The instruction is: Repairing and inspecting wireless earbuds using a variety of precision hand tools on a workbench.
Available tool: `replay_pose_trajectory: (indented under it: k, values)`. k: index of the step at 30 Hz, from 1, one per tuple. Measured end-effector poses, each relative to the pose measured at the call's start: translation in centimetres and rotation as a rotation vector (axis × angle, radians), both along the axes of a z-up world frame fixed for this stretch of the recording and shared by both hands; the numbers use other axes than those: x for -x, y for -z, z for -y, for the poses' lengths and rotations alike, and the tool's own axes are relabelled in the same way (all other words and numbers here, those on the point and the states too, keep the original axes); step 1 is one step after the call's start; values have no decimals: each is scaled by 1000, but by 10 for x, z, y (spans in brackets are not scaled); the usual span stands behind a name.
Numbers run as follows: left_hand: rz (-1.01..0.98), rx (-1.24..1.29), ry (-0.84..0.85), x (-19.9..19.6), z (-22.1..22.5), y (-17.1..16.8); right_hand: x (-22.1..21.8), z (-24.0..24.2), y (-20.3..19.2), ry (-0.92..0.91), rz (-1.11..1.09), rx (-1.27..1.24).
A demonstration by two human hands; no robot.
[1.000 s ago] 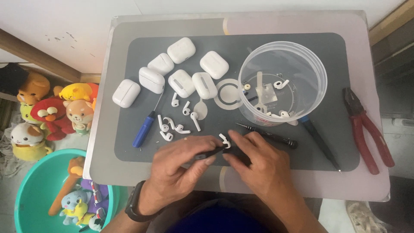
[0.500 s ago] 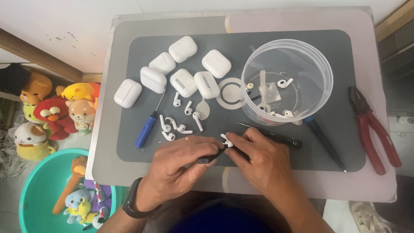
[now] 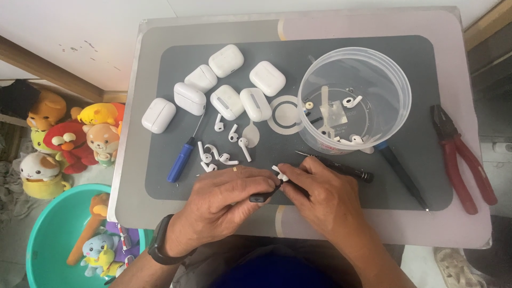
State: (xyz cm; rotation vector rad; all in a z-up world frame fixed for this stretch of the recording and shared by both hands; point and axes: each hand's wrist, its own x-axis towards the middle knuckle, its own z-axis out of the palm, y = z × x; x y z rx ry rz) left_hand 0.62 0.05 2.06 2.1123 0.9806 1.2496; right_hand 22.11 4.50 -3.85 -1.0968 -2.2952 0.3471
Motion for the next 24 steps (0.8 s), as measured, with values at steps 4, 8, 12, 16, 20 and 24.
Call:
replay_pose_trajectory:
  k: [4, 8, 12, 16, 20, 24]
  values:
    - [-2, 12, 17, -1, -1, -1, -1, -1, -2, -19, 2, 23]
    - [-18, -16, 41, -3, -2, -5, -1, 0, 0, -14, -8, 15]
    - [-114, -85, 89, -4, 1, -5, -4, 1, 6, -4, 19, 52]
    - [-198, -150, 93, -10, 5, -10, -4, 0, 8, 11, 23, 76]
    - [-151, -105, 81, -4, 7, 2, -5, 0, 11, 18, 62, 63]
    - [-136, -106, 71, -9, 4, -4, -4, 1, 9, 28, 70, 92]
